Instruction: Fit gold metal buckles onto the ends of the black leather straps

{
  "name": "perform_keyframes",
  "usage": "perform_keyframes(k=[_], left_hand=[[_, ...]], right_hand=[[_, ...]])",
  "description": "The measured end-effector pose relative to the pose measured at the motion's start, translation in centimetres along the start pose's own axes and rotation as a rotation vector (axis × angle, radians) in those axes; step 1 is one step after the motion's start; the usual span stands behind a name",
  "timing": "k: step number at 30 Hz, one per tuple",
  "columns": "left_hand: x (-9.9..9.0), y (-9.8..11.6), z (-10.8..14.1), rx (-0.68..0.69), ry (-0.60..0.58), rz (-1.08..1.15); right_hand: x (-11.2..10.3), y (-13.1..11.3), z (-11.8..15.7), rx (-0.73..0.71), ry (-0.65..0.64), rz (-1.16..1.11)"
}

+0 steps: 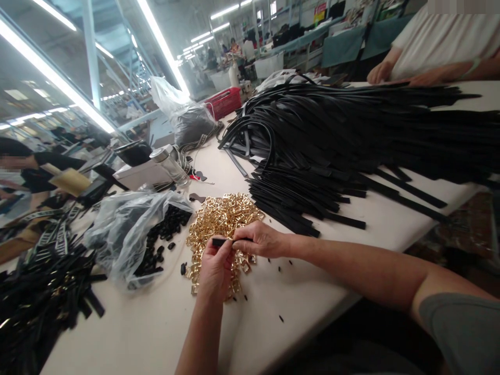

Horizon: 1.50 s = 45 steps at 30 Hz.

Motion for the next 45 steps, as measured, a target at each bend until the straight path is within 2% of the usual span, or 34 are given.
perform_keyframes(k=[4,7,13,16,21,25,32,36,41,45], left_hand=[[0.1,0.7,0.5,0.049,-0.005,-0.086],[0.1,0.8,0.7,0.032,-0.003,-0.088],[0.2,0.6,0.7,0.016,-0.021,-0.144],[-0.2,0.5,0.5,0.018,0.021,-0.141],[-1.8,1.7,-0.1,0.075,0.166,-0.068],[-2.4,1.6,-0.4,0.047,0.224,0.016],[-1.0,0.1,-0.2,-0.002,0.133,0.000],[-0.6,0.0,0.0,0.007,0.072,-0.022],[0.1,-0.2,0.3,-0.016,-0.017,-0.032],[-0.1,-0.9,0.4,-0.112,0.026,0.010]], right_hand=[[-0.3,0.2,-0.1,0.030,0.021,-0.067],[-0.7,0.0,-0.1,0.030,0.043,-0.069],[-1.1,-0.9,0.1,-0.027,0.084,0.146],[-1.0,-1.1,0.1,-0.033,0.078,0.243],[-1.7,-0.8,-0.1,0.060,0.050,0.330],[-1.9,-0.9,-0.2,0.080,0.052,0.305],[-1.5,-0.6,0.1,0.068,0.093,0.142],[-1.5,-0.7,0.0,0.037,0.095,0.083],[-1.7,-0.7,-0.1,0.071,0.117,-0.006],[-1.8,-0.3,-0.2,0.102,0.118,-0.036]])
Point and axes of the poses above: each hand's wrist, its own z-axis away from the middle knuckle, its own x-axis out of the palm, y = z × x, the point moved 9 cm from there along -z, towards the middle knuckle, and after that the axes turned 10 degrees about -z, right-handed, at the moved point
